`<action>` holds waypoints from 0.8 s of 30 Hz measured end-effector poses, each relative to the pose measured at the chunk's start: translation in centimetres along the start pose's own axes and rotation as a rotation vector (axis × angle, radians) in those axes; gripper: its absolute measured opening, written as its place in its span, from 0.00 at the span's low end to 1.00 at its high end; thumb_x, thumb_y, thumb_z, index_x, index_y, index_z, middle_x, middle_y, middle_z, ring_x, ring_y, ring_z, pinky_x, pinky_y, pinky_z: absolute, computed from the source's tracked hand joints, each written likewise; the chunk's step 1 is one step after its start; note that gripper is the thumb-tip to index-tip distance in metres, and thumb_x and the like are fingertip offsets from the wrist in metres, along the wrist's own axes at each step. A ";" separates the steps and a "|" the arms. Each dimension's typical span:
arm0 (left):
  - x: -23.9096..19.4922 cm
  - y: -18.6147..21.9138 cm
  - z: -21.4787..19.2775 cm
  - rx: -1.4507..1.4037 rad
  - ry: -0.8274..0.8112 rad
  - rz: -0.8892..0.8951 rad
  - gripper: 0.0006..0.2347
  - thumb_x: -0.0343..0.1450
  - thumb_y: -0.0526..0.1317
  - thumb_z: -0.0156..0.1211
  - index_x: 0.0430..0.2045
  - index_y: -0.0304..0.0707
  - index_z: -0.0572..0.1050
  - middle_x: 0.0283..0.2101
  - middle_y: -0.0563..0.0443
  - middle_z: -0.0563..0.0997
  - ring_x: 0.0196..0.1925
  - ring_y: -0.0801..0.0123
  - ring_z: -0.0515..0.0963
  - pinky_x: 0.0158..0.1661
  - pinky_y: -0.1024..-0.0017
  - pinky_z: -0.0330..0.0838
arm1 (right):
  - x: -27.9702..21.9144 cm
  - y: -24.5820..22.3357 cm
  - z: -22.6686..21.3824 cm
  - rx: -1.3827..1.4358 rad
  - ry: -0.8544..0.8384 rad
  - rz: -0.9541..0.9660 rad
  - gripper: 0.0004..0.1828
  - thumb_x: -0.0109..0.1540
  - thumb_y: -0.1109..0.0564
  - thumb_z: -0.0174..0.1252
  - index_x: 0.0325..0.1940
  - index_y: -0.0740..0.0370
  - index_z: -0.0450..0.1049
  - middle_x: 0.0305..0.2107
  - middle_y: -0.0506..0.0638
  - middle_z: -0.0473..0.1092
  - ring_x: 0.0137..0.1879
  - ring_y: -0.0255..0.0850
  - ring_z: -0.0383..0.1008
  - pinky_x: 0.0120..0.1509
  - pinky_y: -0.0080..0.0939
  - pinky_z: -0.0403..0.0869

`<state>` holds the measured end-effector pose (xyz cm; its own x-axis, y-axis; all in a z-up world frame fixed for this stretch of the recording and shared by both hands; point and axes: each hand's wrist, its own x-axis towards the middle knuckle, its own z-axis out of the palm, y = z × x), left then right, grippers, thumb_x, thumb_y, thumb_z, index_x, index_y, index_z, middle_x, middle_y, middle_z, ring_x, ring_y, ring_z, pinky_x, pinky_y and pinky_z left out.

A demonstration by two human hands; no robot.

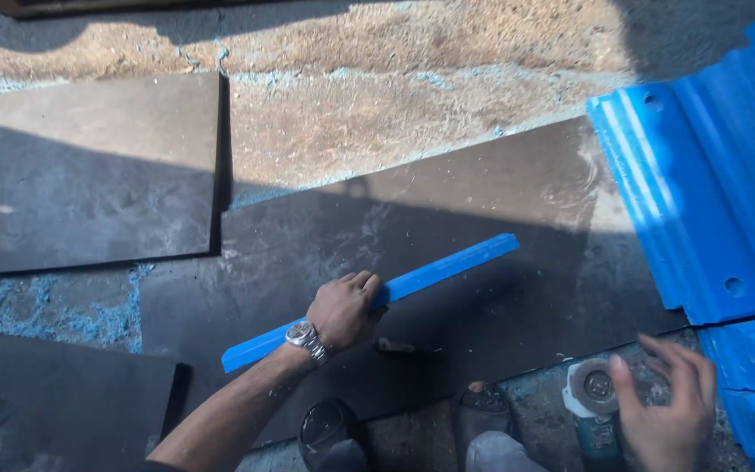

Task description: Using an angle grinder to smooth and trim the edges of blue plastic components.

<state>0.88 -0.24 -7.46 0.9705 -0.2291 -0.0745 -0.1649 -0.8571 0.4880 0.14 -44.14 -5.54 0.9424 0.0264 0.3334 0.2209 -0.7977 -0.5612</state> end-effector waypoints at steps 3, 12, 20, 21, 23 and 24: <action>0.6 -2.1 4.1 0.031 -0.038 -0.028 0.14 0.63 0.39 0.66 0.39 0.36 0.72 0.40 0.46 0.78 0.45 0.52 0.79 0.40 0.56 0.77 | -10.8 16.3 3.7 -0.047 0.122 0.255 0.17 0.65 0.58 0.69 0.53 0.69 0.73 0.54 0.60 0.64 0.56 0.45 0.73 0.61 0.43 0.78; 3.0 -1.7 9.7 0.037 0.023 0.020 0.18 0.65 0.38 0.64 0.48 0.38 0.71 0.46 0.48 0.77 0.49 0.55 0.77 0.48 0.57 0.74 | -25.8 27.3 8.1 -0.587 -0.265 0.572 0.50 0.43 0.43 0.78 0.64 0.65 0.68 0.53 0.67 0.65 0.61 0.64 0.68 0.68 0.66 0.70; 1.9 -1.2 7.5 0.084 -0.056 -0.124 0.25 0.64 0.39 0.65 0.58 0.41 0.69 0.52 0.47 0.76 0.56 0.54 0.74 0.53 0.56 0.69 | -19.7 17.4 6.2 -0.451 -0.205 0.591 0.44 0.43 0.46 0.78 0.60 0.60 0.72 0.52 0.63 0.72 0.58 0.58 0.75 0.62 0.58 0.75; 1.6 -1.2 7.0 0.069 -0.020 -0.106 0.26 0.63 0.41 0.67 0.57 0.41 0.69 0.53 0.46 0.75 0.57 0.54 0.74 0.54 0.55 0.68 | -18.7 16.1 5.8 -0.260 -0.208 0.707 0.42 0.46 0.47 0.77 0.61 0.62 0.71 0.48 0.62 0.74 0.55 0.54 0.77 0.61 0.55 0.74; 1.1 -1.0 5.8 0.056 0.014 -0.088 0.26 0.62 0.43 0.68 0.56 0.40 0.70 0.53 0.45 0.75 0.57 0.53 0.73 0.55 0.54 0.68 | -16.8 14.7 5.4 -0.063 -0.208 0.819 0.40 0.49 0.48 0.75 0.61 0.64 0.71 0.44 0.60 0.77 0.51 0.51 0.79 0.60 0.53 0.74; 0.8 -0.5 5.2 0.045 0.120 -0.031 0.25 0.63 0.44 0.69 0.54 0.38 0.71 0.54 0.43 0.75 0.57 0.52 0.74 0.56 0.54 0.67 | -16.1 14.6 5.1 0.239 -0.217 0.812 0.38 0.52 0.49 0.72 0.62 0.67 0.70 0.44 0.59 0.75 0.50 0.48 0.77 0.58 0.50 0.73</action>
<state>0.84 -2.40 -12.30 0.9889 -0.1479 0.0166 -0.1397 -0.8835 0.4471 -10.50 -53.11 -22.97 0.8530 -0.3619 -0.3760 -0.5156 -0.4728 -0.7146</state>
